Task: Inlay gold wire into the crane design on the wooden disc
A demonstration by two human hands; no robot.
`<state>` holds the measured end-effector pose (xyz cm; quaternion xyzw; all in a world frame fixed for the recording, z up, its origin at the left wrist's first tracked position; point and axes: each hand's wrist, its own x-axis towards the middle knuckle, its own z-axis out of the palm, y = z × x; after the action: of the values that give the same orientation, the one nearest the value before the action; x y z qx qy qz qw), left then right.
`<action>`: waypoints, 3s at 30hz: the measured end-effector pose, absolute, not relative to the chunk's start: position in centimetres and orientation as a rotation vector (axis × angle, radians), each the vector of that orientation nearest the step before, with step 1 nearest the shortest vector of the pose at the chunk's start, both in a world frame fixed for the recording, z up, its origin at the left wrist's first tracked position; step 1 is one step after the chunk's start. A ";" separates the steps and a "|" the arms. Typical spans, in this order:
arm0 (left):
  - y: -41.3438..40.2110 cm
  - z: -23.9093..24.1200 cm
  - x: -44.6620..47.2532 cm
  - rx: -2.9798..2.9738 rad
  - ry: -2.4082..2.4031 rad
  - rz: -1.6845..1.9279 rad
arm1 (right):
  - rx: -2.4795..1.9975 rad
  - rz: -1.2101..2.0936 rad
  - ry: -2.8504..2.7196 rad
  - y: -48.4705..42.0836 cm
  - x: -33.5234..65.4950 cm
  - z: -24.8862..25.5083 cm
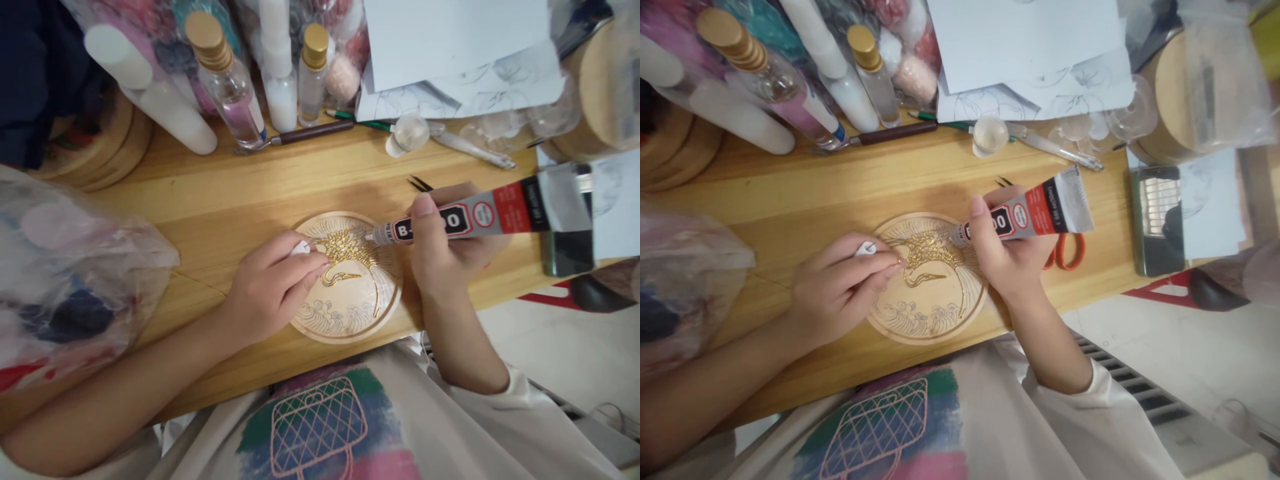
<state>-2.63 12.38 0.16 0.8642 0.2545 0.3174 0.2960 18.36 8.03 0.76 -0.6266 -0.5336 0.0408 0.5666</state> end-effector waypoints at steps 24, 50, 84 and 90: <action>12.3 0.5 -2.8 2.292 0.667 0.830 | -1.459 0.103 -1.240 8.0 18.4 0.8; 12.3 0.5 -2.7 2.286 0.696 0.803 | -1.445 0.152 -1.197 8.0 18.4 0.7; 10.9 10.1 -0.2 2.679 0.493 0.749 | -0.895 1.453 -0.282 6.5 18.2 6.6; 10.4 12.9 1.6 2.829 0.459 0.627 | -0.838 1.335 -0.202 5.9 18.1 7.3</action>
<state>1.58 10.42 12.90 0.9591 0.1555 0.2127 0.1038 18.08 5.92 7.27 -0.3761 -0.0906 0.5995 0.7007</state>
